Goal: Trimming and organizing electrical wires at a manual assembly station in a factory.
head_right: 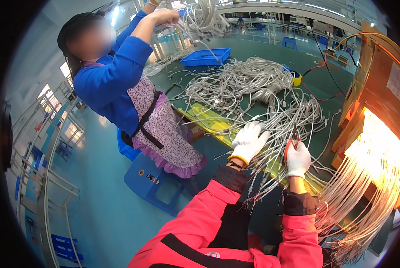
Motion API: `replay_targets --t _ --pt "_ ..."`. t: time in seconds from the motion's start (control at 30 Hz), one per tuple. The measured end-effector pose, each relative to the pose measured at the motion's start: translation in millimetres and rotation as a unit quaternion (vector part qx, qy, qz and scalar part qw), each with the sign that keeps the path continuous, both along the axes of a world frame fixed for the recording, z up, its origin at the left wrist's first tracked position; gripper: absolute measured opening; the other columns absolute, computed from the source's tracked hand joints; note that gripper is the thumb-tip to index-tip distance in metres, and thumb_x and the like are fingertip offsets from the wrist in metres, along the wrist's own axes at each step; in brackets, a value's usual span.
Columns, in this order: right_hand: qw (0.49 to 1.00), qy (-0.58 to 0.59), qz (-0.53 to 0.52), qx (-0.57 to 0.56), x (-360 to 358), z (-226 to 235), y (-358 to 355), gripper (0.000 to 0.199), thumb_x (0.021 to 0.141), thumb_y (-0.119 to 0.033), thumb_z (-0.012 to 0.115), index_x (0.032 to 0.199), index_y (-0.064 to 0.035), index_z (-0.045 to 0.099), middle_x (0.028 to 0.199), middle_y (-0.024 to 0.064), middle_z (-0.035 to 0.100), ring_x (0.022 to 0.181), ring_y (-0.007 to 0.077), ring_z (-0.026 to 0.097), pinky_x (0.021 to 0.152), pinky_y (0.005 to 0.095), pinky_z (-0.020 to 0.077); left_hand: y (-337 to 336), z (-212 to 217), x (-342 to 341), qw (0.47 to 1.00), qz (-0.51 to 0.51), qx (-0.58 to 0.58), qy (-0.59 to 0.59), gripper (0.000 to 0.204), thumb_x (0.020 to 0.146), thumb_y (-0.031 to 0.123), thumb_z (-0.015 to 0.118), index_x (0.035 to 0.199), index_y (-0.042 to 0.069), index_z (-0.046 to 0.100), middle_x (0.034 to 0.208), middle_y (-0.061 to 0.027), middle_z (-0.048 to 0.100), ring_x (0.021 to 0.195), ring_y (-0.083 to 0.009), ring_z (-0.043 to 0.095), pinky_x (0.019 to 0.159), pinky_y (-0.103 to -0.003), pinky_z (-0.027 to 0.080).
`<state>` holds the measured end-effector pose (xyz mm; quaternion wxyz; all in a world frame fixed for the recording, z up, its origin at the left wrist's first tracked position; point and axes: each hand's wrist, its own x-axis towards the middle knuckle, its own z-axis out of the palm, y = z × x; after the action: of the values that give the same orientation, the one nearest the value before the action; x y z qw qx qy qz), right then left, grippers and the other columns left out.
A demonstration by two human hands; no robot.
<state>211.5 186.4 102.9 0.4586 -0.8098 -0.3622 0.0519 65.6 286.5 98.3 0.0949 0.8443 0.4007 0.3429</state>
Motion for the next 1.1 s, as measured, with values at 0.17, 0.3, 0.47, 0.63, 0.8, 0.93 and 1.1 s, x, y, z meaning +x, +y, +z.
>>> replay_targets --t 0.17,0.3,0.47,0.63,0.8,0.93,1.1 --pt "1.000 0.007 -0.001 0.001 -3.2 5.1 -2.7 0.034 0.081 -0.041 0.056 0.087 -0.0090 0.065 0.079 0.0165 0.063 0.078 0.0335 0.061 0.068 0.0377 0.0462 -1.4 2.7 0.0 1.000 0.008 -0.014 0.003 0.041 0.082 0.039 0.051 0.110 0.009 0.055 0.115 -0.0111 0.053 0.111 -0.0271 0.046 0.094 -0.037 0.036" --pt "1.000 -0.005 -0.003 0.010 -3.2 0.8 0.0 0.033 0.081 -0.041 0.057 0.087 -0.0092 0.065 0.078 0.0157 0.063 0.076 0.0328 0.062 0.067 0.0369 0.0464 0.5 -1.6 1.5 0.999 0.011 0.026 -0.017 0.036 0.082 0.035 0.051 0.107 0.010 0.056 0.110 -0.0105 0.054 0.106 -0.0278 0.048 0.090 -0.038 0.039" --pt "1.000 -0.008 -0.005 0.017 -3.7 5.4 -4.0 0.032 0.080 -0.040 0.058 0.086 -0.0087 0.065 0.077 0.0158 0.063 0.075 0.0324 0.062 0.066 0.0367 0.0464 -0.7 -0.7 3.0 0.996 0.009 0.074 -0.041 0.031 0.081 0.031 0.054 0.102 0.009 0.055 0.102 -0.0088 0.055 0.101 -0.0276 0.050 0.086 -0.038 0.042" --pt "1.000 -0.013 -0.007 0.027 -2.9 1.0 0.1 0.032 0.081 -0.039 0.058 0.085 -0.0083 0.065 0.076 0.0161 0.063 0.074 0.0320 0.062 0.065 0.0367 0.0461 7.6 -10.1 2.9 0.996 0.019 0.078 -0.029 0.033 0.082 0.033 0.053 0.105 0.009 0.055 0.106 -0.0087 0.055 0.105 -0.0274 0.050 0.089 -0.037 0.040" --pt "1.000 0.012 -0.004 0.017 -4.3 3.4 -2.2 0.032 0.081 -0.039 0.058 0.084 -0.0078 0.065 0.074 0.0160 0.063 0.072 0.0318 0.062 0.064 0.0369 0.0457 2.3 -6.4 3.3 0.997 0.027 0.059 -0.031 0.034 0.082 0.034 0.053 0.105 0.009 0.055 0.108 -0.0083 0.055 0.106 -0.0264 0.050 0.090 -0.037 0.040" --pt "1.000 0.001 0.000 0.018 -5.3 0.3 -0.2 0.033 0.081 -0.039 0.058 0.085 -0.0074 0.064 0.075 0.0162 0.063 0.072 0.0319 0.061 0.064 0.0368 0.0454 0.3 -3.3 -2.6 0.997 0.022 0.063 -0.026 0.034 0.082 0.033 0.053 0.105 0.008 0.055 0.107 -0.0088 0.055 0.106 -0.0266 0.050 0.090 -0.036 0.040" --pt "0.998 0.006 0.007 0.057 3.5 -3.5 -0.5 0.029 0.081 -0.036 0.058 0.084 -0.0073 0.064 0.072 0.0158 0.062 0.068 0.0292 0.061 0.063 0.0346 0.0449 -1.9 2.7 5.2 1.000 0.012 0.012 -0.018 0.039 0.083 0.037 0.050 0.108 0.008 0.056 0.115 -0.0103 0.054 0.112 -0.0266 0.047 0.094 -0.036 0.037"
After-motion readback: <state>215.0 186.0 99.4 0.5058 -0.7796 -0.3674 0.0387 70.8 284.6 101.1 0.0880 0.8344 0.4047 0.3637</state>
